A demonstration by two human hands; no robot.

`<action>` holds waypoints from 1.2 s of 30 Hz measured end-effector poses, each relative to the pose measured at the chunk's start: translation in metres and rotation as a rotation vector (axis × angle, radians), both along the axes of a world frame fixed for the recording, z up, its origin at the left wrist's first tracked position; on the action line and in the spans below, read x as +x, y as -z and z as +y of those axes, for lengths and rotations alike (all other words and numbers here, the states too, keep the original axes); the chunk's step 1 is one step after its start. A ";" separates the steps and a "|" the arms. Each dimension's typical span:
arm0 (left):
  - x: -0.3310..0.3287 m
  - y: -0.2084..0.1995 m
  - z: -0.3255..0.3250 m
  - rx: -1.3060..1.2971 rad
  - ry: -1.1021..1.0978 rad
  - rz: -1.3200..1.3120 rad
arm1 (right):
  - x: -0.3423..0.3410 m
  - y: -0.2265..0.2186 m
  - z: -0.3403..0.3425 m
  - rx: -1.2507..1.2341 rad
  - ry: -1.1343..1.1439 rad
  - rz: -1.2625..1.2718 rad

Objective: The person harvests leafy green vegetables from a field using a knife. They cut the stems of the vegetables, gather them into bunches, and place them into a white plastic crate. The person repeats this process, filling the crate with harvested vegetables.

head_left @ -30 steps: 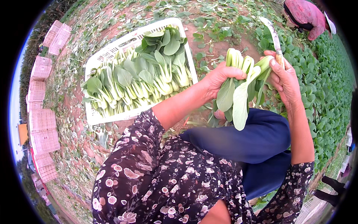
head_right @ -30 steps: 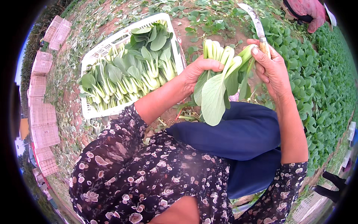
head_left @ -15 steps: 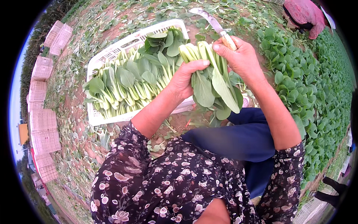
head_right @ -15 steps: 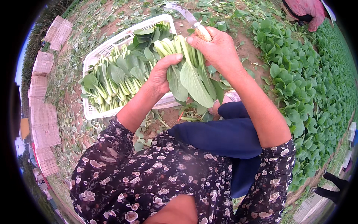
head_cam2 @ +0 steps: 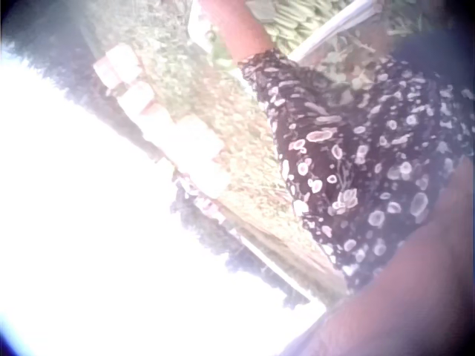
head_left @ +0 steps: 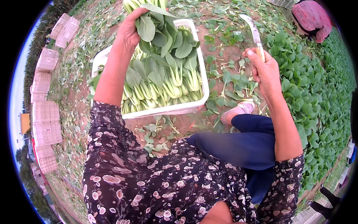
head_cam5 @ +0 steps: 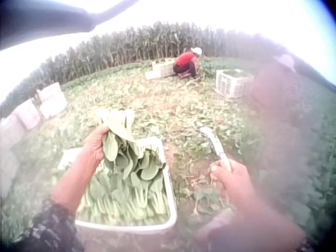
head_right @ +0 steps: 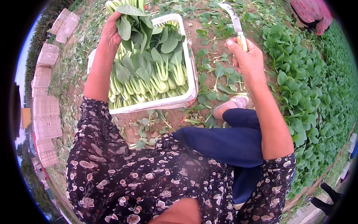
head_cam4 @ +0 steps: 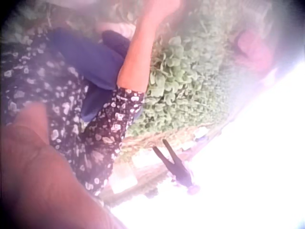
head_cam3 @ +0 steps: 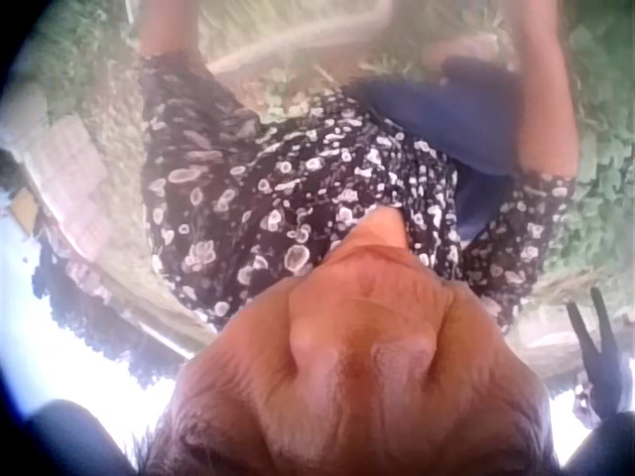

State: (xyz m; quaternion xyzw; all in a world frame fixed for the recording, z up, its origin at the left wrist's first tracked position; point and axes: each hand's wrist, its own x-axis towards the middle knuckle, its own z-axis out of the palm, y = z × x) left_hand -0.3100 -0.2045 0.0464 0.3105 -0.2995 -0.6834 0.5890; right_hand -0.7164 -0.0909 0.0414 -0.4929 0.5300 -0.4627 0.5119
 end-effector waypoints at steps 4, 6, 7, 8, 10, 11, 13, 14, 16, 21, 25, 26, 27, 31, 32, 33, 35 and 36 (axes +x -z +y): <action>0.029 0.058 -0.056 0.262 0.102 -0.255 | -0.007 0.015 0.002 0.059 0.006 -0.020; 0.021 0.112 -0.065 0.342 0.168 -0.284 | -0.017 0.018 0.003 0.082 -0.002 0.005; 0.043 0.138 -0.065 0.378 0.080 -0.320 | -0.006 0.018 0.006 0.089 -0.012 -0.026; 0.022 0.165 -0.058 0.324 -0.091 -0.418 | -0.009 0.021 0.005 0.097 0.006 -0.003; 0.011 0.183 -0.046 0.342 -0.068 -0.157 | -0.016 0.024 0.006 0.114 0.034 -0.006; 0.011 0.181 -0.048 0.349 -0.038 -0.159 | -0.017 0.025 0.007 0.120 0.042 0.004; 0.013 0.172 -0.054 0.362 0.017 -0.169 | -0.022 0.026 0.008 0.119 0.044 0.016; 0.005 0.164 -0.055 0.379 -0.022 -0.338 | -0.024 0.028 0.009 0.130 0.048 0.038; -0.003 0.150 -0.058 0.341 -0.110 -0.631 | -0.024 0.029 0.012 0.153 0.056 0.077; 0.016 0.135 -0.050 0.197 -0.189 -1.249 | -0.019 0.031 0.012 0.120 0.014 0.059; 0.025 0.127 -0.050 0.270 -0.200 -1.365 | -0.023 0.037 0.011 0.139 -0.005 0.063; 0.027 0.125 -0.050 0.287 -0.228 -1.363 | -0.023 0.040 0.011 0.153 -0.009 0.064; 0.028 0.124 -0.049 0.248 -0.351 -1.354 | -0.023 0.047 0.009 0.160 -0.015 0.070; 0.012 0.112 -0.040 0.116 -0.659 -1.338 | -0.028 0.059 0.009 0.182 -0.013 0.113; 0.003 0.105 -0.036 0.045 -0.666 -1.410 | -0.029 0.061 0.009 0.195 -0.017 0.126; -0.007 0.100 -0.032 -0.029 -0.671 -1.479 | -0.029 0.062 0.008 0.207 -0.019 0.142; -0.030 0.067 -0.016 -0.058 -0.349 -1.537 | -0.032 0.064 0.008 0.212 -0.013 0.153; -0.029 0.085 -0.021 -0.124 -0.290 -1.635 | -0.034 0.065 0.008 0.215 -0.008 0.159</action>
